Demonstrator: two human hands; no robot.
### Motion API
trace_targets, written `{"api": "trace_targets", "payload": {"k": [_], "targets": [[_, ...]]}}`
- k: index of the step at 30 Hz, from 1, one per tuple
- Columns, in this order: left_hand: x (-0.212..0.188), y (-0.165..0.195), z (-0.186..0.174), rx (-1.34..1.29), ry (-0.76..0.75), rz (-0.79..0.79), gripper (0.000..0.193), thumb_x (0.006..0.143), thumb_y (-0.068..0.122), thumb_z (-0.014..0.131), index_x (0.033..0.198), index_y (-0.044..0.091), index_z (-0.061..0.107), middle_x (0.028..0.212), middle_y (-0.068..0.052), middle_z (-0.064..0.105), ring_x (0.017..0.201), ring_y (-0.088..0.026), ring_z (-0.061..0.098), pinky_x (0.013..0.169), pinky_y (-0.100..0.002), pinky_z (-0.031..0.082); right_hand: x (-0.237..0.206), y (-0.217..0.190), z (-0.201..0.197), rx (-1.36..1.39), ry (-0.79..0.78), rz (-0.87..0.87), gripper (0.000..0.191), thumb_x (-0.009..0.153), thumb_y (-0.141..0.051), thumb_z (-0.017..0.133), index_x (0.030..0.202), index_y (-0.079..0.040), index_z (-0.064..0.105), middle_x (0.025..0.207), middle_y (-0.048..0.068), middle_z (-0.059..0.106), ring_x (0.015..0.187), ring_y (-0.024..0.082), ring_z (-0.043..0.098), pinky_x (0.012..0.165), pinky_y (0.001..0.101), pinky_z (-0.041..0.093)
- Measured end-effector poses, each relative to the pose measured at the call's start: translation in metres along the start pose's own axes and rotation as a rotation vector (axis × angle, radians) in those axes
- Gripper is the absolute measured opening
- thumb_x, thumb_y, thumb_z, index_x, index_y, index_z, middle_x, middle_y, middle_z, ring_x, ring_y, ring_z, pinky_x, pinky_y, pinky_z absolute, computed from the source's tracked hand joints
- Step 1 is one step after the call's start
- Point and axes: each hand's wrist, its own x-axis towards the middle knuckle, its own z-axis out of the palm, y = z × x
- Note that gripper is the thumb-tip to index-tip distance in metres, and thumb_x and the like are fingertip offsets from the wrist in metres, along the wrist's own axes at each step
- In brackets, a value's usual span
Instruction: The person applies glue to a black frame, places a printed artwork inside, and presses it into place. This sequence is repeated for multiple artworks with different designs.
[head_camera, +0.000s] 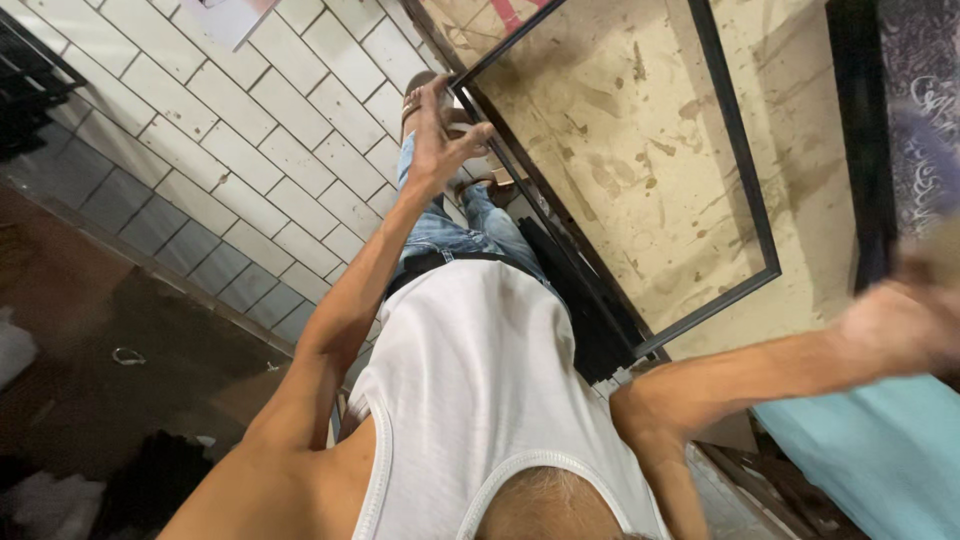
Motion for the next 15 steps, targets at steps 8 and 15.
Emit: {"api": "trace_targets", "payload": {"k": [8,15], "targets": [[0.005,-0.015,-0.014,-0.019,-0.229,0.022,0.092,0.093,0.000,0.084,0.158,0.018,0.021,0.109,-0.018,0.073,0.101,-0.024,0.076,0.085,-0.036,0.065,-0.098,0.151,0.157,0.004,-0.178,0.602,0.071,0.066,0.005,0.073,0.134,-0.005,0.057,0.117,0.012,0.066,0.098,0.026,0.072,0.071,0.0430,0.065],[0.005,-0.007,-0.017,-0.100,-0.265,0.023,0.093,0.094,0.005,0.085,0.159,0.018,0.019,0.107,-0.015,0.075,0.103,-0.021,0.074,0.088,-0.035,0.062,-0.140,0.195,0.214,0.005,-0.263,0.686,0.053,0.073,0.011,0.075,0.124,0.006,0.059,0.093,0.013,0.069,0.073,0.021,0.069,0.070,0.0471,0.069]]}}
